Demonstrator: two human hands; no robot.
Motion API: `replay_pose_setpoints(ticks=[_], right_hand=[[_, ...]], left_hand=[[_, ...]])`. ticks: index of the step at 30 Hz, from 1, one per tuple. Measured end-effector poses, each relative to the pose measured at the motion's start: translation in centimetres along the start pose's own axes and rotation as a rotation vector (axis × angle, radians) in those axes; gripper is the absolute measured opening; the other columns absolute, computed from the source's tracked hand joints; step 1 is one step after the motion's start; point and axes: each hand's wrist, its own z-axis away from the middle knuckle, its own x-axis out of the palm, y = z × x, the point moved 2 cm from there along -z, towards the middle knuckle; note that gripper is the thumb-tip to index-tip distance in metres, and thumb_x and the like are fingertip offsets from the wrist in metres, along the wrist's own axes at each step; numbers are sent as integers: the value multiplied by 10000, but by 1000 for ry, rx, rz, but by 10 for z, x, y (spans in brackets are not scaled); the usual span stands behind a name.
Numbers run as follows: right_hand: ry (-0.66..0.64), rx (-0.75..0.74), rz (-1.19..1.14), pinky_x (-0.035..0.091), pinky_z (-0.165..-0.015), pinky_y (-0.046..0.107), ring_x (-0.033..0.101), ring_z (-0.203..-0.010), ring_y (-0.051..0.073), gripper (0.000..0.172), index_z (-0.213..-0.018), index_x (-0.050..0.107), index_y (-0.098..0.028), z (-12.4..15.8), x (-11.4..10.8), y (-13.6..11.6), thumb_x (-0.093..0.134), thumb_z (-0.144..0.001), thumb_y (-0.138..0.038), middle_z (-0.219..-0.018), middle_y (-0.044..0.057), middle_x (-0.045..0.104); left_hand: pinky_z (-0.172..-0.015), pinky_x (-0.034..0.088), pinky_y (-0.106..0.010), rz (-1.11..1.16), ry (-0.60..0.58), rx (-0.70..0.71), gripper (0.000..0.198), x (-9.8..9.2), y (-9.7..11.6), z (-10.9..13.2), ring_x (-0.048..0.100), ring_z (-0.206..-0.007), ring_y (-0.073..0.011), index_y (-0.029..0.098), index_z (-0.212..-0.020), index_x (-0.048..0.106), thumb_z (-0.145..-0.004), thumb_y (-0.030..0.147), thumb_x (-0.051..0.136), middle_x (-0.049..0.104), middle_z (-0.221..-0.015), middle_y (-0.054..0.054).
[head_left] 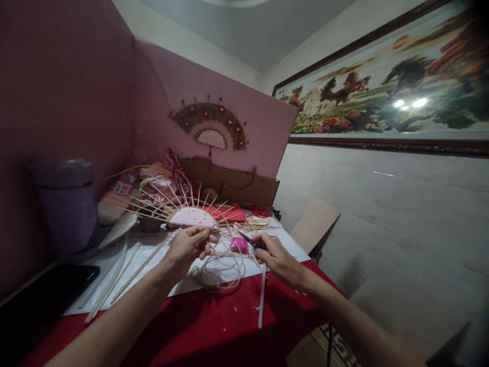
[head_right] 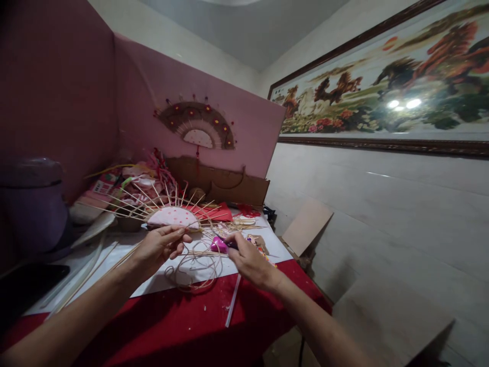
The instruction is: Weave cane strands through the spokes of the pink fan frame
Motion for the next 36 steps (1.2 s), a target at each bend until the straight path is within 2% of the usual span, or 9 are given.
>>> replay_pose_setpoints(ticks=[3, 5, 9, 14, 18, 22, 27, 33, 36], right_hand=[[23, 33, -243, 356, -602, 274, 441, -650, 147, 265, -790, 495, -207, -9, 29, -3, 407, -923, -418, -700, -1, 496], [32, 69, -322, 316, -533, 261, 389, -583, 135, 340, -721, 467, -209, -17, 43, -1, 379, -924, -466, -635, -14, 443], [36, 79, -371, 281, -490, 242, 365, -549, 124, 296, -754, 492, -206, -30, 58, -1, 421, -903, -452, -606, -29, 422], [38, 48, -411, 293, -507, 228, 380, -574, 115, 262, -830, 547, -202, -36, 66, -10, 516, -853, -461, -643, -35, 455], [23, 59, -520, 265, -463, 215, 347, -522, 94, 278, -844, 548, -196, -40, 70, -13, 562, -822, -473, -612, -53, 432], [-1, 95, -683, 251, -425, 203, 351, -468, 73, 349, -823, 516, -199, -45, 73, -11, 606, -771, -532, -597, -57, 471], [1, 142, -740, 230, -395, 191, 334, -428, 58, 427, -739, 470, -198, -44, 73, -14, 592, -741, -607, -546, -70, 449], [40, 229, -825, 175, -368, 195, 306, -401, 48, 453, -730, 494, -191, -40, 76, -19, 586, -711, -634, -556, -60, 462], [37, 273, -868, 149, -359, 186, 279, -384, 37, 431, -714, 472, -194, -39, 76, -21, 635, -671, -591, -527, -79, 431]], left_hand=[[-368, 335, -199, -17, -25, 1, 241, 2, 1, 1, 526, -419, -82, 101, -696, 634, -641, 297, 763, 686, -695, -102], [-378, 342, -198, -31, -28, 8, 253, 3, 1, 2, 533, -428, -83, 109, -689, 625, -643, 315, 764, 688, -701, -97], [-386, 345, -195, -72, -30, 25, 257, 4, 0, 3, 529, -426, -78, 115, -689, 621, -671, 343, 740, 683, -677, -79], [-364, 343, -210, -144, -43, 68, 254, 4, -2, 2, 537, -415, -102, 129, -696, 617, -681, 365, 709, 674, -638, -59], [-364, 347, -219, -199, -51, 100, 221, 8, 1, 5, 514, -388, -103, 138, -647, 598, -681, 339, 683, 639, -573, -31], [-364, 323, -214, -243, -67, 118, 199, 12, 3, 7, 475, -364, -88, 143, -617, 588, -690, 313, 661, 598, -523, -6], [-358, 291, -209, -281, -82, 136, 216, 12, 2, 7, 428, -350, -77, 148, -610, 588, -714, 327, 652, 553, -467, 12], [-364, 285, -210, -302, -115, 130, 260, 11, -1, 6, 427, -358, -75, 148, -607, 581, -731, 367, 643, 554, -482, 6], [-358, 272, -208, -309, -113, 122, 255, 11, -1, 6, 410, -353, -73, 153, -604, 570, -723, 367, 640, 533, -464, 19]])
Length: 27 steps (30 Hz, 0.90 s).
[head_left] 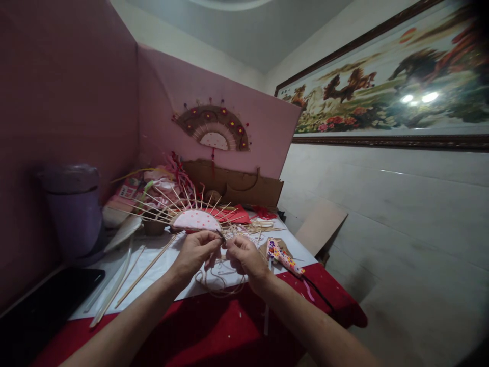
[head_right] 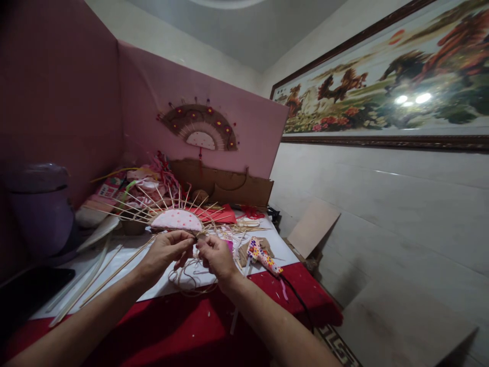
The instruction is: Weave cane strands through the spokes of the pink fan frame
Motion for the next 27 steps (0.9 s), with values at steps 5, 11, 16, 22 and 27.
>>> replay_pose_setpoints(ticks=[5, 11, 16, 22, 27], right_hand=[[-7, 24, -23, 136, -361, 175, 289, -382, 26, 404, -717, 466, -189, 2, 1, -5, 669, -651, -532, -510, -91, 427], [-94, 36, -44, 137, -360, 174, 306, -361, 18, 438, -730, 464, -183, 0, -1, -4, 685, -642, -551, -528, -65, 522], [-188, 59, -73, 154, -344, 180, 345, -354, 31, 443, -746, 479, -181, -2, -6, -3, 725, -619, -527, -529, -59, 537], [-187, 55, -125, 127, -345, 186, 243, -341, 15, 427, -690, 494, -173, -2, -6, -1, 738, -601, -512, -454, -106, 395], [-112, 38, -158, 101, -349, 189, 199, -347, 12, 416, -717, 507, -171, -1, -1, 1, 726, -598, -505, -444, -122, 361]], left_hand=[[-354, 252, -204, -26, 3, -22, 247, 0, 3, 1, 366, -346, -62, 159, -565, 550, -690, 350, 642, 493, -423, 38], [-356, 222, -193, -69, 23, -38, 180, -2, 3, 0, 340, -340, -48, 159, -577, 564, -654, 306, 634, 492, -414, 56], [-364, 209, -187, -102, 17, -50, 170, -4, 3, -1, 338, -351, -44, 160, -530, 548, -637, 260, 634, 485, -404, 53], [-360, 176, -193, -82, -5, -82, 203, -3, 5, -2, 300, -330, -37, 166, -516, 531, -633, 291, 640, 459, -383, 55], [-362, 169, -197, -47, -10, -99, 240, -4, 3, -2, 301, -331, -40, 179, -536, 503, -649, 334, 649, 458, -391, 58]])
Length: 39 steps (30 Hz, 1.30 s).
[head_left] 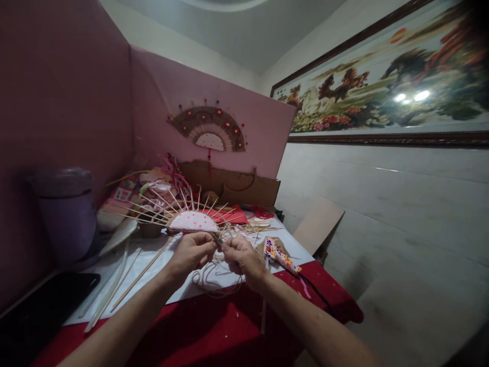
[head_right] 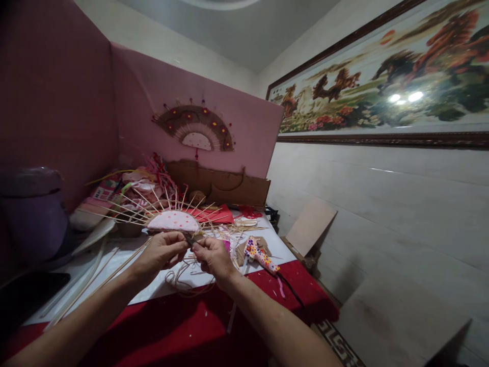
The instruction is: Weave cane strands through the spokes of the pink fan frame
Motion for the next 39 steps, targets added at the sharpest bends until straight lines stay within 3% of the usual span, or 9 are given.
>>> replay_pose_setpoints(ticks=[13, 18, 25, 29, 31, 35, 39], right_hand=[[76, -37, 54, 117, -350, 194, 192, -354, 20, 417, -676, 490, -181, 3, 3, 5, 688, -611, -542, -438, -118, 332], [118, -88, 144, 127, -355, 196, 154, -348, 30, 455, -694, 487, -185, 2, -3, 4, 549, -699, -635, -425, -121, 289], [253, -217, 469, 256, -428, 212, 338, -439, 81, 440, -788, 495, -189, -5, -45, -28, 399, -823, -617, -560, -49, 448], [314, -244, 765, 324, -555, 241, 475, -601, 132, 297, -696, 571, -183, 0, -60, -40, 571, -789, -465, -644, 0, 554], [382, -249, 900, 341, -625, 256, 532, -713, 166, 221, -744, 619, -187, 2, -66, -41, 586, -799, -398, -747, 28, 621], [533, -194, 1098, 373, -744, 287, 585, -914, 219, 270, -979, 647, -194, -2, -92, -44, 496, -880, -395, -986, 90, 674], [591, -46, 1234, 413, -801, 312, 605, -968, 240, 258, -1038, 635, -146, -13, -132, -54, 587, -843, -307, -1050, 130, 671]], left_hand=[[-369, 144, -203, 35, -6, -33, 266, -1, -7, -2, 295, -333, -39, 173, -546, 502, -660, 341, 673, 449, -391, 57], [-364, 130, -207, 47, 11, -35, 251, -4, -10, -4, 281, -321, -37, 157, -613, 570, -675, 372, 683, 464, -391, 56], [-365, 136, -202, 59, 25, -39, 248, -3, -13, -3, 298, -323, -42, 152, -623, 585, -673, 366, 700, 478, -391, 50], [-359, 153, -201, 62, 21, -30, 250, -2, -12, -3, 312, -321, -45, 156, -609, 592, -688, 373, 689, 497, -398, 39], [-354, 157, -201, 68, 26, -22, 244, -2, -12, -3, 324, -321, -47, 158, -645, 611, -697, 386, 682, 534, -427, 27], [-346, 153, -199, 85, 47, -6, 261, -3, -11, -4, 325, -316, -45, 154, -717, 628, -698, 408, 686, 554, -454, 23], [-357, 207, -194, 104, 57, 35, 276, -4, -10, -4, 383, -346, -50, 146, -766, 636, -689, 404, 696, 564, -502, 27]])
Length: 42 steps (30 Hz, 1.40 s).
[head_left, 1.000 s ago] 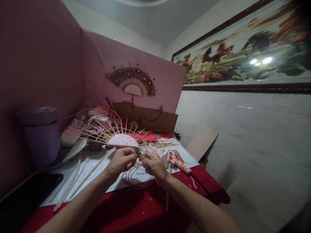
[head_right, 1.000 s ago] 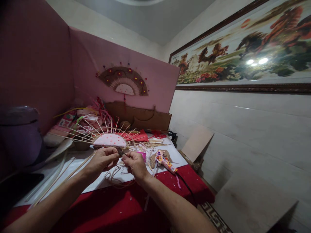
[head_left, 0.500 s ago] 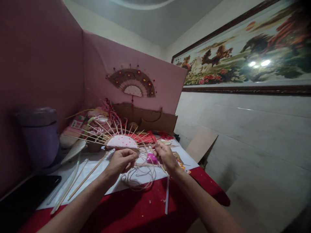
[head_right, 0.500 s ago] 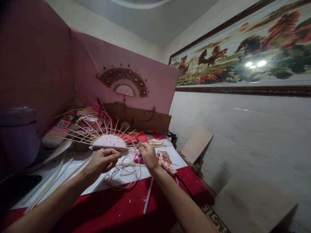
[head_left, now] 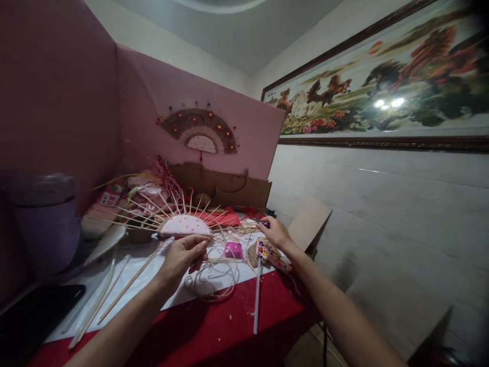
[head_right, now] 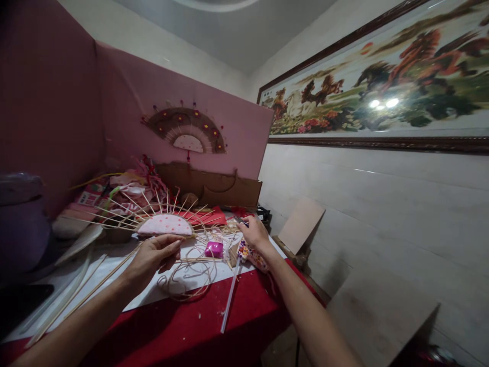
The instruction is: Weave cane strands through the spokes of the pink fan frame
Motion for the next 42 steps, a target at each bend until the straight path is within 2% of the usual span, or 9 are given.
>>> replay_pose_setpoints(ticks=[5, 12, 18, 25, 27, 30, 34, 38, 42], right_hand=[[-134, 4, 112, 455, -894, 420, 590, -1022, 216, 255, -1079, 603, -151, -26, -3, 25, 608, -860, -281, -1123, 81, 624], [-391, -15, 103, 530, -772, 358, 616, -914, 184, 234, -1058, 608, -148, -47, 35, 28, 578, -888, -306, -1086, 55, 620], [-400, -19, 13, 528, -739, 327, 620, -884, 183, 212, -1005, 628, -153, -50, 45, 19, 588, -879, -318, -1050, 36, 630], [-251, -162, -319, 477, -787, 289, 631, -878, 177, 79, -818, 664, -176, -1, 53, -46, 625, -770, -127, -888, 55, 689], [-303, -187, -439, 490, -661, 254, 638, -713, 146, 67, -786, 663, -170, 24, 60, -71, 599, -792, -191, -784, 35, 692], [-397, -207, -582, 456, -508, 224, 590, -532, 115, 285, -749, 637, -166, 58, 69, -102, 476, -874, -365, -624, 14, 655], [-701, -121, -871, 340, -352, 187, 455, -359, 61, 332, -766, 593, -168, 82, 80, -123, 653, -712, -489, -590, -24, 627], [-749, -42, -991, 231, -308, 175, 346, -296, 33, 430, -679, 552, -158, 85, 76, -116, 644, -679, -578, -453, -72, 513], [-813, -54, -988, 214, -319, 173, 326, -299, 34, 405, -705, 555, -162, 89, 59, -98, 657, -695, -554, -420, -87, 477]], left_hand=[[-342, 210, -189, -16, 20, -1, 276, 1, 3, 1, 390, -325, -50, 152, -653, 581, -702, 404, 684, 576, -487, 14], [-298, 113, -174, -33, 72, -62, 287, -1, 1, 0, 281, -238, -47, 177, -622, 532, -714, 418, 657, 484, -336, 50], [-297, 121, -164, 5, 73, -43, 294, -2, 2, 2, 272, -243, -41, 164, -691, 561, -710, 439, 662, 493, -339, 51], [-300, 234, -172, 119, 146, 63, 295, -6, 3, 1, 429, -317, -65, 167, -702, 533, -727, 431, 663, 599, -512, 23], [-321, 284, -176, 150, 170, 92, 289, -6, 5, 1, 464, -351, -68, 163, -693, 536, -728, 416, 671, 611, -548, 18], [-341, 311, -181, 199, 193, 117, 293, -6, 10, 3, 481, -380, -71, 160, -693, 548, -711, 416, 690, 614, -569, 14], [-388, 375, -210, 242, 229, 118, 292, -7, 17, 3, 509, -414, -88, 157, -709, 575, -657, 392, 739, 624, -592, 7], [-377, 371, -200, 265, 446, 96, 295, -23, 13, -2, 538, -439, -92, 163, -800, 591, -659, 384, 726, 645, -667, 0], [-381, 391, -176, 281, 742, -36, 154, -45, -5, -8, 532, -424, -77, 169, -706, 515, -715, 192, 667, 564, -578, 39]])
